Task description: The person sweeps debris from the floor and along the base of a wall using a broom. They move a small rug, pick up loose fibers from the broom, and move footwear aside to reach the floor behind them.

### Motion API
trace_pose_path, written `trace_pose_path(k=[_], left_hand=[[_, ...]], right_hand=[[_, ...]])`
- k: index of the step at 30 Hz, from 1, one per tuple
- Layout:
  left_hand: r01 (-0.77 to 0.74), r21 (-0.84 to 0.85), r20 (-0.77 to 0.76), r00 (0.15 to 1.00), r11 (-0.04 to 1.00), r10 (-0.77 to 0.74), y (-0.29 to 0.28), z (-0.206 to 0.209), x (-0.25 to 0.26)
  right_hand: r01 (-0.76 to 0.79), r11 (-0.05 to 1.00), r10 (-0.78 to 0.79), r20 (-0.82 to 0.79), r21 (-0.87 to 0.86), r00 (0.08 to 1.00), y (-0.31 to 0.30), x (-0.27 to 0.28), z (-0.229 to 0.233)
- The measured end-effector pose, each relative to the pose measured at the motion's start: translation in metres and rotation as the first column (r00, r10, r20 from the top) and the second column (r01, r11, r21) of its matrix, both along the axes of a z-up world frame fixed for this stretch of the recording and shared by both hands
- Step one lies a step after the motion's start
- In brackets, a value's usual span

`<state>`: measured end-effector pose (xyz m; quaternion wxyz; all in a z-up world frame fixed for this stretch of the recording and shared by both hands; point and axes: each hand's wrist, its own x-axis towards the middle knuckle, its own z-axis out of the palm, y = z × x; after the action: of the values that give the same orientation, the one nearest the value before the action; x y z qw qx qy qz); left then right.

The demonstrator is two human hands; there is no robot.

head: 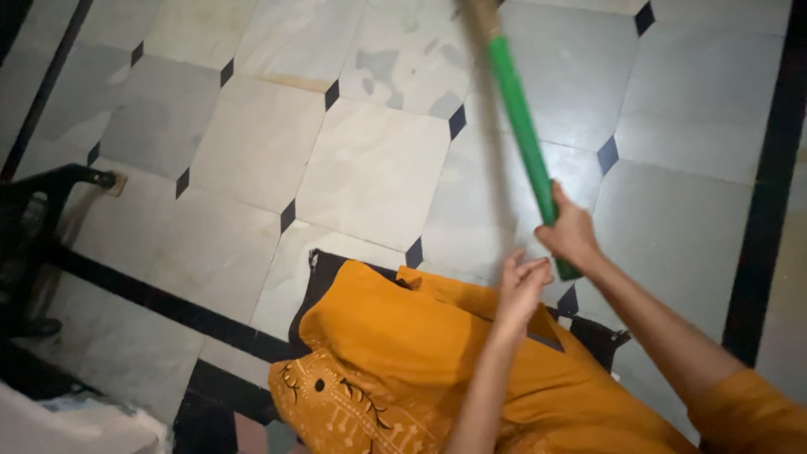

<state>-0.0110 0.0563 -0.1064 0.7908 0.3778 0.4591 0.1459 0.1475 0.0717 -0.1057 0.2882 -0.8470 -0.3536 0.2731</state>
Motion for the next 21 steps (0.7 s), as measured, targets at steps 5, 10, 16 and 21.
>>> trace_pose_path(k=[5, 10, 16, 21], left_hand=[[-0.133, -0.034, -0.104, 0.986, 0.991, 0.129, 0.005, 0.001, -0.011], [-0.289, 0.028, -0.028, 0.957, 0.957, 0.29, 0.004, 0.0, -0.023], [-0.229, 0.031, 0.059, 0.972, 0.973, 0.227, 0.007, 0.005, -0.021], [-0.151, 0.047, 0.137, 0.98, 0.987, 0.143, -0.003, -0.011, -0.016]], right_hand=[[-0.139, 0.974, 0.112, -0.154, -0.181, 0.982, -0.001, -0.051, 0.01], [-0.312, 0.95, 0.306, -0.179, -0.004, 0.935, 0.011, -0.057, 0.045], [-0.229, 0.974, 0.226, -0.16, 0.003, 0.961, 0.0, -0.046, 0.069], [-0.014, 1.0, 0.011, -0.152, -0.013, 0.988, -0.003, -0.033, 0.086]])
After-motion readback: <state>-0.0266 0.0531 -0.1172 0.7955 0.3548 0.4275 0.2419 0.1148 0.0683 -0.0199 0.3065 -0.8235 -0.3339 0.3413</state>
